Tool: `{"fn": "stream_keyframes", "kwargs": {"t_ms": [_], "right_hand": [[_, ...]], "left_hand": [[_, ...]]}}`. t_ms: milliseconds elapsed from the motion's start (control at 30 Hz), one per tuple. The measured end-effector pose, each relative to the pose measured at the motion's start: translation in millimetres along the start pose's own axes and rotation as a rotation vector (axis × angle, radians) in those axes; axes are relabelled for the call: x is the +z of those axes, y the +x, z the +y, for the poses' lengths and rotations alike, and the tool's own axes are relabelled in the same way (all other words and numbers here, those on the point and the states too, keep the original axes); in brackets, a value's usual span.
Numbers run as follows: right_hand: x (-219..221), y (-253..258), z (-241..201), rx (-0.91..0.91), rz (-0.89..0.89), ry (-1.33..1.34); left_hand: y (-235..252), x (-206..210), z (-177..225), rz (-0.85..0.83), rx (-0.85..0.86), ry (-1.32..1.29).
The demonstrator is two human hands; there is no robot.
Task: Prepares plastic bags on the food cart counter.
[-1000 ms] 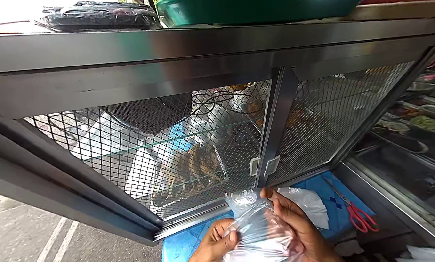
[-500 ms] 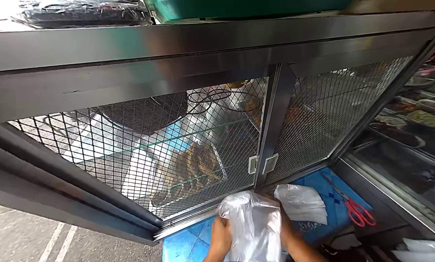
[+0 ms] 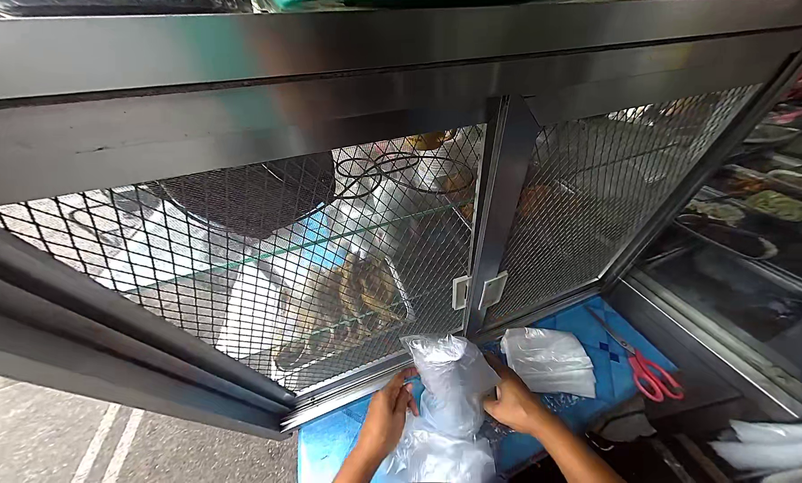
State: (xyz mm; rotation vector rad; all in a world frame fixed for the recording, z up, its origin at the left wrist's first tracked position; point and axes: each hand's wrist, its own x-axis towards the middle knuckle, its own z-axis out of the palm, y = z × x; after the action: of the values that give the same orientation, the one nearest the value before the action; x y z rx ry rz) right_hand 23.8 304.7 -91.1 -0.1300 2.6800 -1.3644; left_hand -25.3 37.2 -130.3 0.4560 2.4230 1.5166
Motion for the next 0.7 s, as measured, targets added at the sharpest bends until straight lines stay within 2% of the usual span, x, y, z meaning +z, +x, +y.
{"fn": "stream_keyframes", "kwargs": {"t_ms": [67,167,233,367,467,533,600,667,700], "right_hand": [[-2.0,-0.7,-7.6,-0.068,-0.041,0.193],[12.3,3.9,-7.5,0.125,-0.158,0.182],[32.3,7.5,8.8,0.224,-0.146,0.104],[55.0,4.8,39.2,0.308,-0.185,0.037],[23.4,3.8,22.2,0.293,-0.322,-0.092],[-6.8,0.0,8.8,0.172,-0.176,-0.041],[-32.4,-3.9,-9.4,-0.023,0.205,0.046],[-57.6,-12.4,-55.9,-0.289,0.589,0.086],[-68.8,-18.8,-85.3,-0.434,0.694,0.080]], "left_hand": [[-1.2,-10.2,14.1,-0.153,0.053,-0.131],[-3.3,-0.6,25.4,-0.336,0.028,-0.080],[-3.9,14.1,16.7,-0.386,-0.024,-0.039],[-6.0,20.1,-4.2,-0.430,-0.126,0.008],[-13.1,-1.5,7.2,-0.245,-0.044,-0.035],[-20.5,-21.1,32.1,-0.039,0.135,-0.119],[-25.1,-40.1,64.9,0.127,0.350,-0.212],[-28.7,-53.4,101.0,0.233,0.508,-0.280],[-30.0,-56.3,118.0,0.271,0.565,-0.311]]}}
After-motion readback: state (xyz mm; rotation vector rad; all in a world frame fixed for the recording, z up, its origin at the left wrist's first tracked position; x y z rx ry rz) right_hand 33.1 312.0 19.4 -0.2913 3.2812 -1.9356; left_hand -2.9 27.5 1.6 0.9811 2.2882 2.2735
